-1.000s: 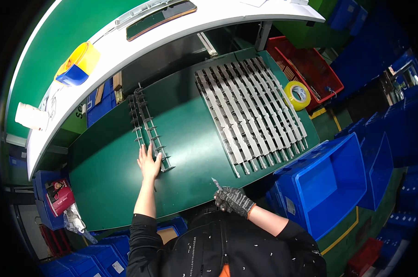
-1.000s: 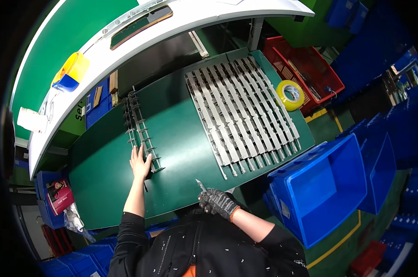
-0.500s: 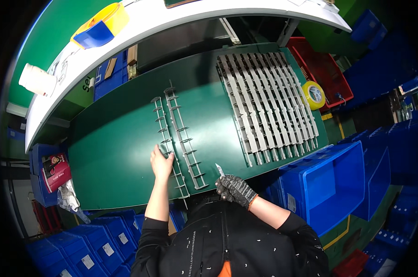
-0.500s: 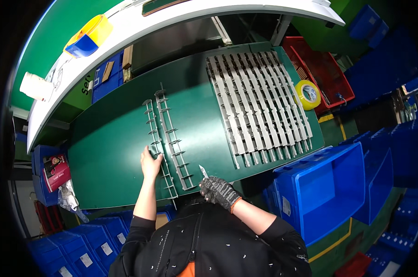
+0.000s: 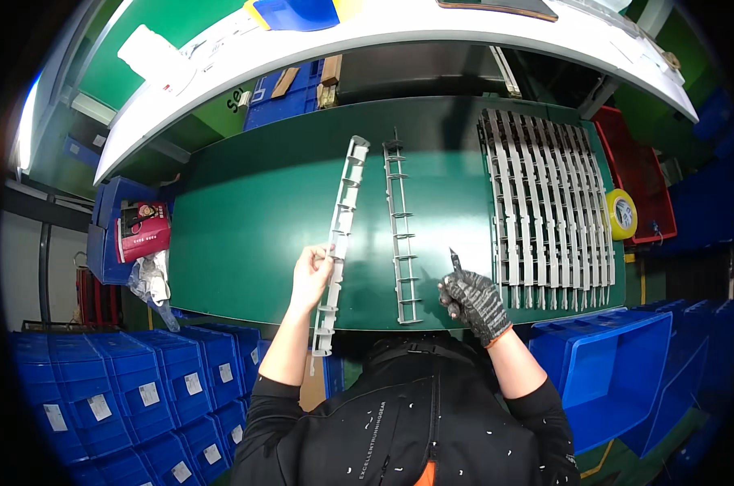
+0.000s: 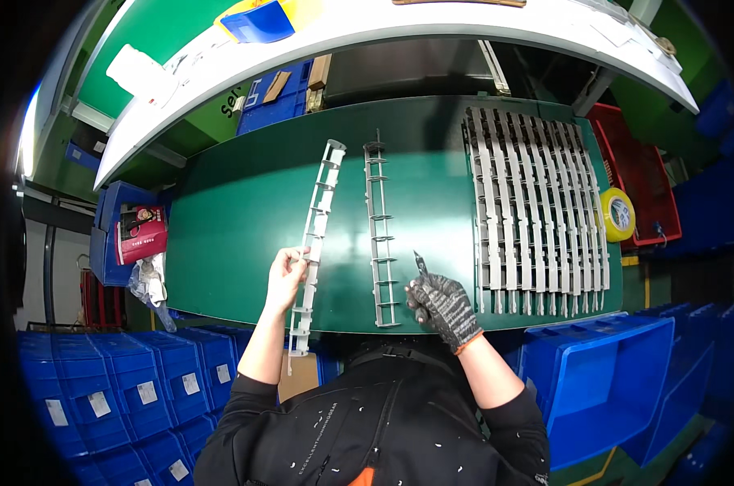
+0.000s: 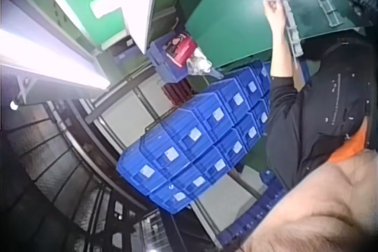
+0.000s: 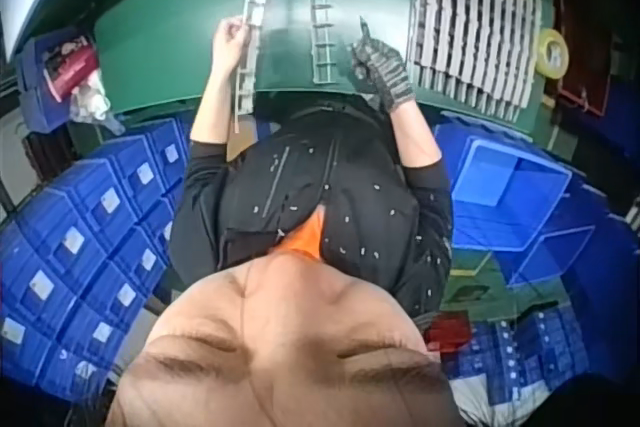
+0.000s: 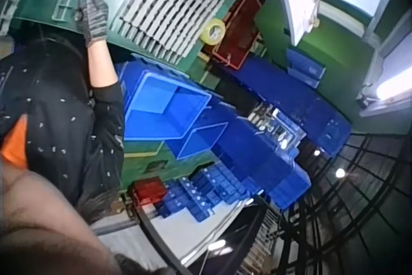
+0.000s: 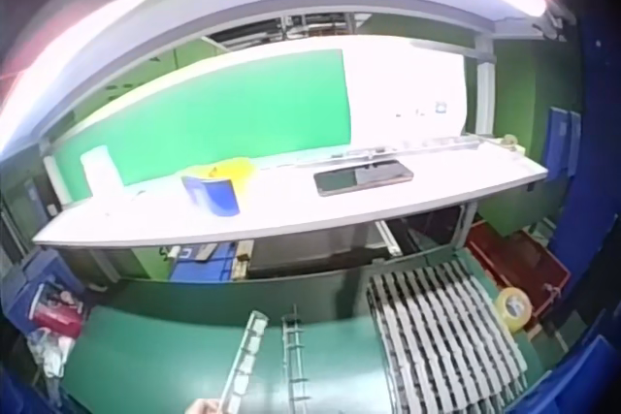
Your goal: The person trims plastic parts using a small blade to scrape excess material and places them onto the workbench.
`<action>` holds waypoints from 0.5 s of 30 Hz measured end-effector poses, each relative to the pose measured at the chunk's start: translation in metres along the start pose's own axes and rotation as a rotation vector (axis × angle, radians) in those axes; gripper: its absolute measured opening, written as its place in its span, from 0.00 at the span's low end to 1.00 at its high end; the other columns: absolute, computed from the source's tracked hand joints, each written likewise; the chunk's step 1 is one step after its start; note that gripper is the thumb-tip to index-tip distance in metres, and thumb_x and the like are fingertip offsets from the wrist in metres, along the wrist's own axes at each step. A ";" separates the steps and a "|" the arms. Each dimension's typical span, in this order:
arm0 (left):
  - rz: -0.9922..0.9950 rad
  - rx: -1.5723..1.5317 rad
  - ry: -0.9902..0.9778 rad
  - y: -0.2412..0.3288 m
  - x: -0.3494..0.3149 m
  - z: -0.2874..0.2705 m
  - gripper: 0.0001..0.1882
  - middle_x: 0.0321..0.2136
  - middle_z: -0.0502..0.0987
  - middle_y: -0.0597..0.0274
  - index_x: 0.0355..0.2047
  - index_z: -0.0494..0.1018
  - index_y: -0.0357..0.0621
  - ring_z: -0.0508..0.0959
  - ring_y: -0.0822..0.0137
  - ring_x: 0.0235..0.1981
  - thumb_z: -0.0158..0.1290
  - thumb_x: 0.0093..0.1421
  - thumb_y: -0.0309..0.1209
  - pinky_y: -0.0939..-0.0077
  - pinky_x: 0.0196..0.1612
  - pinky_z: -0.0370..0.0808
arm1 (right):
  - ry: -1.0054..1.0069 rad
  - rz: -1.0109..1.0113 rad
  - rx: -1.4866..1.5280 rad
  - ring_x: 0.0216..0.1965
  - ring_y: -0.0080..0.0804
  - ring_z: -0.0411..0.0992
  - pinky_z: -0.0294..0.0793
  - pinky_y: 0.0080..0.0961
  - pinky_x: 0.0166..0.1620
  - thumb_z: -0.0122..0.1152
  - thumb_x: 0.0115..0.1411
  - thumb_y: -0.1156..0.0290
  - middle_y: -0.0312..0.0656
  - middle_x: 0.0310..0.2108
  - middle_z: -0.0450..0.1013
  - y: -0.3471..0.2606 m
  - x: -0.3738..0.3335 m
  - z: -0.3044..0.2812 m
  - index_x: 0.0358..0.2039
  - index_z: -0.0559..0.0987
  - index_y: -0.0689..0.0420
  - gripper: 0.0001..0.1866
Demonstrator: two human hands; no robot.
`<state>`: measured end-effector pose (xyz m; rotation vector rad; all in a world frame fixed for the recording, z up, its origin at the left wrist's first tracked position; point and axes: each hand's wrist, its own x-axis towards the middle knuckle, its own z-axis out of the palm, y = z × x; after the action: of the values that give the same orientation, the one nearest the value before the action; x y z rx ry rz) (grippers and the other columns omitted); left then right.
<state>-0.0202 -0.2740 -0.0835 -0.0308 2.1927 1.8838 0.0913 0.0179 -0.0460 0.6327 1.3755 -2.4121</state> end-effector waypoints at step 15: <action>-0.202 -0.564 -0.651 0.059 -0.063 0.053 0.19 0.45 0.69 0.46 0.45 0.65 0.34 0.74 0.56 0.42 0.48 0.58 0.36 0.65 0.41 0.74 | 0.063 -0.212 -0.026 0.11 0.14 0.59 0.55 0.10 0.13 0.54 0.55 0.66 0.34 0.18 0.69 -0.052 0.001 0.048 0.34 0.75 0.63 0.13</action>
<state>0.0399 -0.2217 -0.0210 0.2174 1.1664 1.9661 0.0559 0.0022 0.0135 0.5872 1.5684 -2.5516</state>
